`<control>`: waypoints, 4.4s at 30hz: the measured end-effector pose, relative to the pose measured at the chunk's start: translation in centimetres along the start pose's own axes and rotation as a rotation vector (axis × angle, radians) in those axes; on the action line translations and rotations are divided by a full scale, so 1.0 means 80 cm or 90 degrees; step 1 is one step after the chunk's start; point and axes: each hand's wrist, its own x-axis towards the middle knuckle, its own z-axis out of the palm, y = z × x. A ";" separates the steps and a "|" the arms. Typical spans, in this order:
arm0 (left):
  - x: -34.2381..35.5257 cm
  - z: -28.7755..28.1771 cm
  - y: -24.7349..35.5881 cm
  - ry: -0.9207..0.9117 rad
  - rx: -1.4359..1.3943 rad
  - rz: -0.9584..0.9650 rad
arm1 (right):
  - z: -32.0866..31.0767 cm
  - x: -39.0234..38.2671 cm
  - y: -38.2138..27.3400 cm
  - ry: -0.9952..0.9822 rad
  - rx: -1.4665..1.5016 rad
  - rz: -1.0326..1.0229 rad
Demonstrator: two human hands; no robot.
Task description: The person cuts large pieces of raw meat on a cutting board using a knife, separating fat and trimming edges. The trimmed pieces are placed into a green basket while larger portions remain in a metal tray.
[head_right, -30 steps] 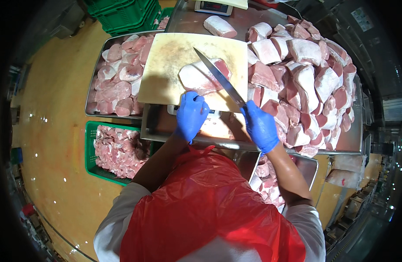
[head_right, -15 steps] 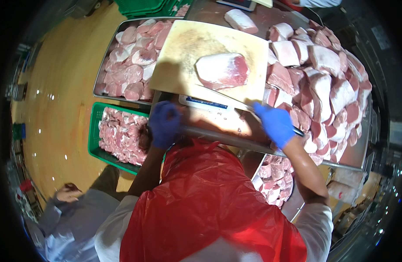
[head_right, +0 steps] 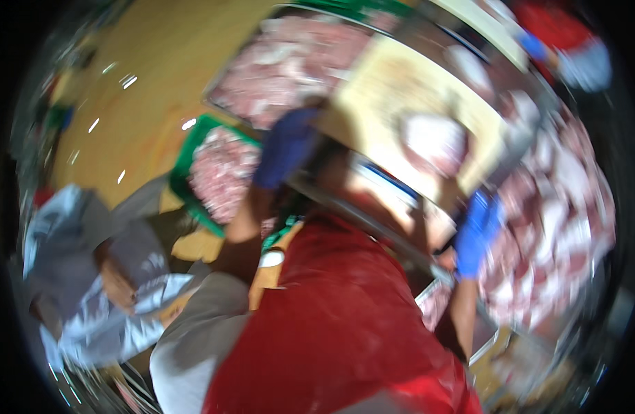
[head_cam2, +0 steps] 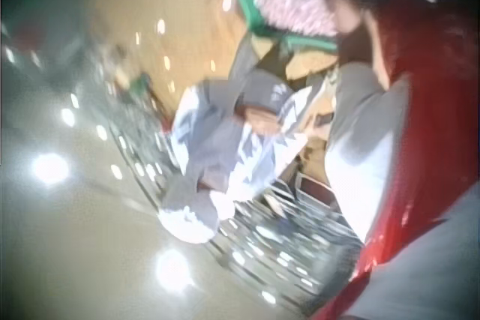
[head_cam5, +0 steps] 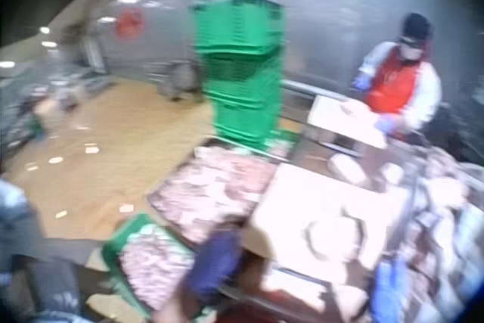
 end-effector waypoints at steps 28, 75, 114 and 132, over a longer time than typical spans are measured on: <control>0.049 0.132 0.056 0.114 0.015 0.224 | -0.056 0.045 -0.076 0.064 0.483 0.384; 0.052 0.118 0.069 0.111 0.014 0.182 | -0.035 0.035 -0.055 0.050 0.482 0.446; 0.028 0.145 0.076 0.012 -0.094 0.252 | 0.027 0.048 -0.153 0.077 0.395 0.071; 0.011 0.139 0.054 0.151 -0.154 0.184 | -0.108 -0.077 -0.068 -0.264 0.192 0.095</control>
